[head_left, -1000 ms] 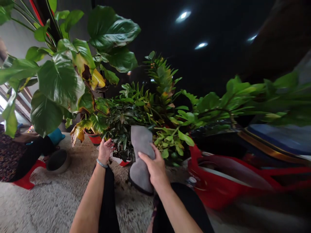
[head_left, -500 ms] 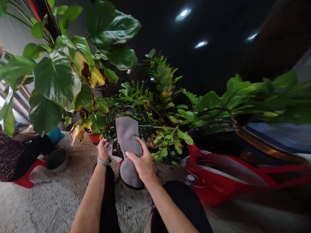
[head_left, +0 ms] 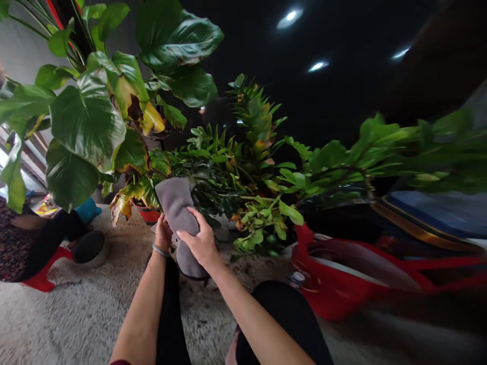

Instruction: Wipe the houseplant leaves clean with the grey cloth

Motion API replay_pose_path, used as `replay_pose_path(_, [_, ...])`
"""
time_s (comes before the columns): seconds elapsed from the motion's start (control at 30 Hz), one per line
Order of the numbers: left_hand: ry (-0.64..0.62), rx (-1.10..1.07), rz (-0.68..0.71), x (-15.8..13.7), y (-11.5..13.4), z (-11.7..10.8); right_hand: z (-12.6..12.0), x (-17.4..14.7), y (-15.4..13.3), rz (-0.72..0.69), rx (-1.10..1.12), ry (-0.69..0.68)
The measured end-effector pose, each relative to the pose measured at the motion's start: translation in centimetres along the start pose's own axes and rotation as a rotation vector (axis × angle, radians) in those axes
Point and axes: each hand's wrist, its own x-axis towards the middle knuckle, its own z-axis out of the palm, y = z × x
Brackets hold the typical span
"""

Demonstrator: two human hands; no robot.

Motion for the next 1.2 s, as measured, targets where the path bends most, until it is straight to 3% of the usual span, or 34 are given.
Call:
replay_pose_path(0.13, [0.062, 0.042, -0.039, 0.2, 0.8, -0.3, 0.2, -4.5, 4.0, 0.212, -0.022, -0.012])
replay_pose_path(0.23, [0.076, 0.050, -0.094, 1.0, 1.3, -1.1, -1.7, -7.2, 2.7, 0.186, -0.011, -0.029])
replay_pose_path(0.3, [0.050, 0.040, -0.090, 1.5, 1.2, -1.5, -2.8, -6.3, 0.2, 0.102, -0.007, 0.002])
replay_pose_path(0.4, [-0.004, 0.029, -0.028, 1.5, 0.5, -1.5, -2.9, -2.2, -2.7, -0.055, -0.002, 0.115])
replay_pose_path(0.5, [-0.050, 0.025, 0.004, 1.0, 0.0, -1.2, -1.3, 0.8, -1.8, -0.107, 0.016, 0.096])
replay_pose_path(0.6, [-0.041, 0.007, 0.002, 0.6, 0.3, -1.1, -0.3, -0.6, 2.0, 0.001, -0.002, -0.001])
replay_pose_path(0.7, [0.012, 0.011, -0.045, 0.6, 1.0, -1.2, -1.8, -5.0, 5.1, 0.164, -0.049, -0.004])
replay_pose_path(0.8, [0.036, 0.026, -0.051, 0.9, 1.5, -1.5, -4.9, -7.4, 4.2, 0.237, -0.075, 0.031])
replay_pose_path(0.9, [0.030, 0.046, -0.043, 1.1, 1.4, -1.4, -6.8, -5.5, 0.3, 0.122, -0.076, 0.085])
replay_pose_path(1.0, [0.024, 0.069, -0.035, 0.9, 0.9, -1.0, -6.0, -1.4, -2.4, -0.008, -0.056, 0.184])
replay_pose_path(1.1, [0.000, 0.096, -0.027, 0.5, 0.5, -0.5, -3.6, 0.4, -1.2, -0.003, -0.029, 0.141])
replay_pose_path(1.2, [0.007, 0.106, -0.036, 0.3, 0.5, -0.4, -2.5, -2.2, 2.1, 0.095, -0.051, 0.020])
